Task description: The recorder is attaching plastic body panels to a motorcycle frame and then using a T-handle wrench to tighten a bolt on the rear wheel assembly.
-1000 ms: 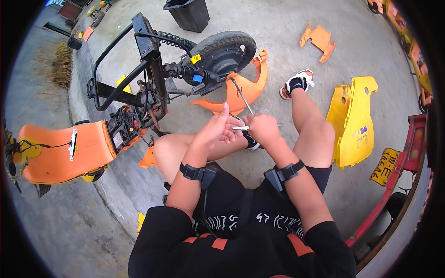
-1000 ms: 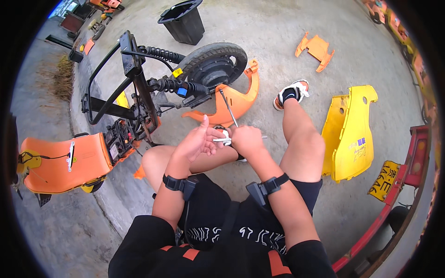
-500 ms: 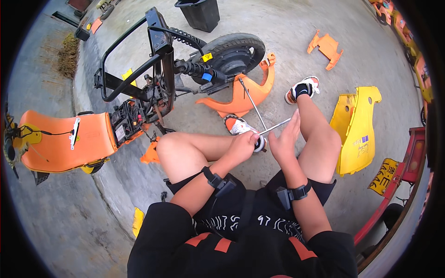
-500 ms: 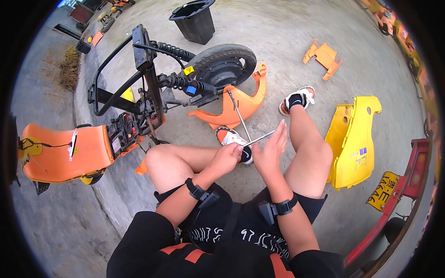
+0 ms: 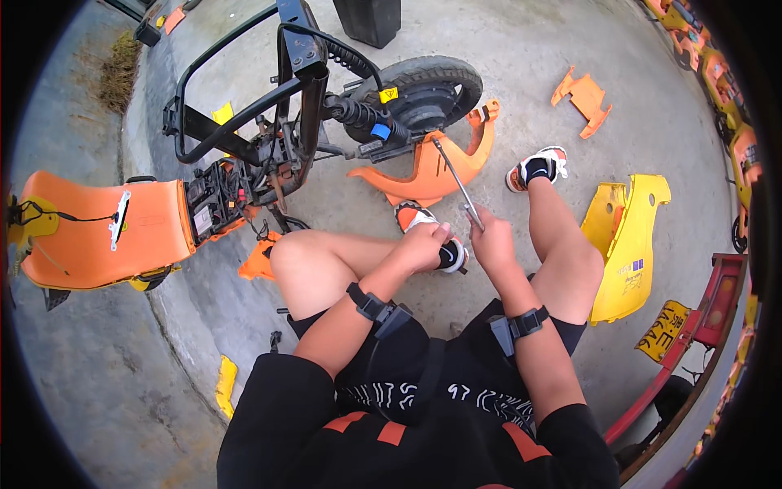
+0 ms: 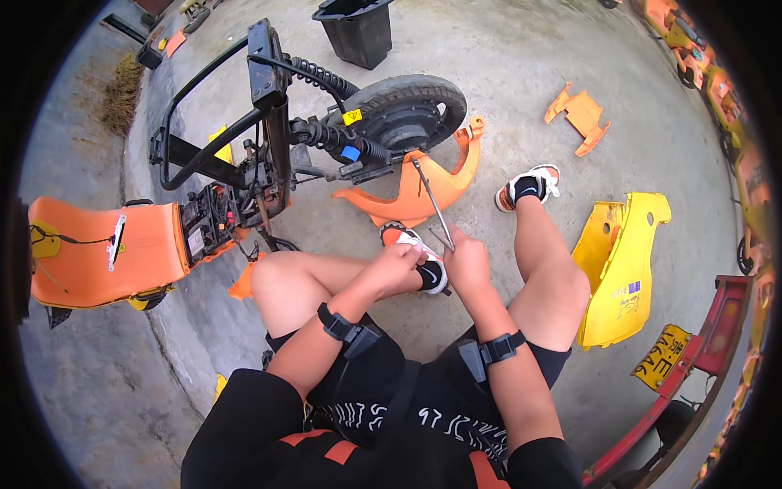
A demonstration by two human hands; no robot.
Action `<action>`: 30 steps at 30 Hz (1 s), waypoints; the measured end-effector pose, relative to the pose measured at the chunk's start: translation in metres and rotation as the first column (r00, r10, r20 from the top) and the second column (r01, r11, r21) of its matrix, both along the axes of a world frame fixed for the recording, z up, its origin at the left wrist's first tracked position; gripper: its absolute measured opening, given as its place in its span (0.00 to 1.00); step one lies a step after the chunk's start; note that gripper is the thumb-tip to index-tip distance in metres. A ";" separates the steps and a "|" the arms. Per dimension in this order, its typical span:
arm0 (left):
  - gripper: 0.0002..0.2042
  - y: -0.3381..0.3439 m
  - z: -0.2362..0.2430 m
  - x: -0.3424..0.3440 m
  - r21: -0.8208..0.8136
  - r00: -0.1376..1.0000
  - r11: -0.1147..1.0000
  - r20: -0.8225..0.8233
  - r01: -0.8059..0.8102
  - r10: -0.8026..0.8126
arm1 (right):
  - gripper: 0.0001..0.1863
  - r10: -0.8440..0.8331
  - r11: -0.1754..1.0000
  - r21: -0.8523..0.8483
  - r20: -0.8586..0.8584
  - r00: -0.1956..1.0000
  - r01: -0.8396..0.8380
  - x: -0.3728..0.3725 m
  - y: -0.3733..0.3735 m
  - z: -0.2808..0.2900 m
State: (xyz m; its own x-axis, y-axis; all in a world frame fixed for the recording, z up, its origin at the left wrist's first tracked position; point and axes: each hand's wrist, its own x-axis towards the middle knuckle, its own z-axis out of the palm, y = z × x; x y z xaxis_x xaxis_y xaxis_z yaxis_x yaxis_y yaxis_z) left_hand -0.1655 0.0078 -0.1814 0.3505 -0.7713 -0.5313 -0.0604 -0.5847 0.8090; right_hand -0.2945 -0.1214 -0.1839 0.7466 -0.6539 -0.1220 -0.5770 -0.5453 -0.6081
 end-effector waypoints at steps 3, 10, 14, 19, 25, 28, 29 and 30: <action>0.31 0.005 0.024 0.021 0.148 0.613 0.902 -0.688 -0.405 0.388 | 0.16 0.127 0.935 -0.321 -0.095 0.987 -0.151 -0.002 0.004 0.003; 0.19 -0.004 0.040 -0.007 -0.056 0.958 0.986 -0.231 0.159 -0.168 | 0.26 0.057 0.934 -0.327 -0.264 0.963 -0.145 -0.009 0.004 0.008; 0.15 0.000 0.017 -0.024 -0.084 0.897 0.990 -0.437 -0.112 0.064 | 0.45 -0.353 0.734 -0.584 0.107 0.929 0.347 -0.019 0.005 0.002; 0.13 0.011 0.007 -0.023 -0.123 0.867 0.971 -0.483 -0.207 0.124 | 0.52 -0.556 0.495 0.865 0.240 0.796 0.085 -0.028 0.013 0.015; 0.14 -0.003 -0.016 -0.037 -0.240 0.967 0.970 -0.251 -0.029 -0.033 | 0.27 -0.719 0.177 0.981 0.183 0.670 -0.077 0.014 0.012 0.011; 0.12 -0.007 -0.035 -0.038 -0.232 0.985 0.964 -0.076 0.132 -0.153 | 0.27 -0.371 0.711 0.685 0.173 0.912 0.159 0.018 0.009 -0.001; 0.11 -0.007 -0.039 -0.037 -0.170 0.980 0.967 -0.024 0.189 -0.196 | 0.28 -0.190 0.895 0.439 0.223 0.956 0.076 0.018 0.011 -0.006; 0.12 -0.008 -0.040 -0.035 -0.100 0.968 0.963 0.022 0.249 -0.248 | 0.29 -0.038 0.990 0.140 0.193 0.980 0.011 0.015 0.016 -0.009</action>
State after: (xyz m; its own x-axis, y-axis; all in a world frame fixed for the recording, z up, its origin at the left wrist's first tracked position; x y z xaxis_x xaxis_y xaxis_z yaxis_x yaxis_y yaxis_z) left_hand -0.2000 0.0001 -0.2218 0.1452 -0.8844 -0.4436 -0.2009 -0.4654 0.8620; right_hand -0.2792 -0.1058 -0.1929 0.7490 -0.6593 -0.0655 -0.4520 -0.4362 -0.7781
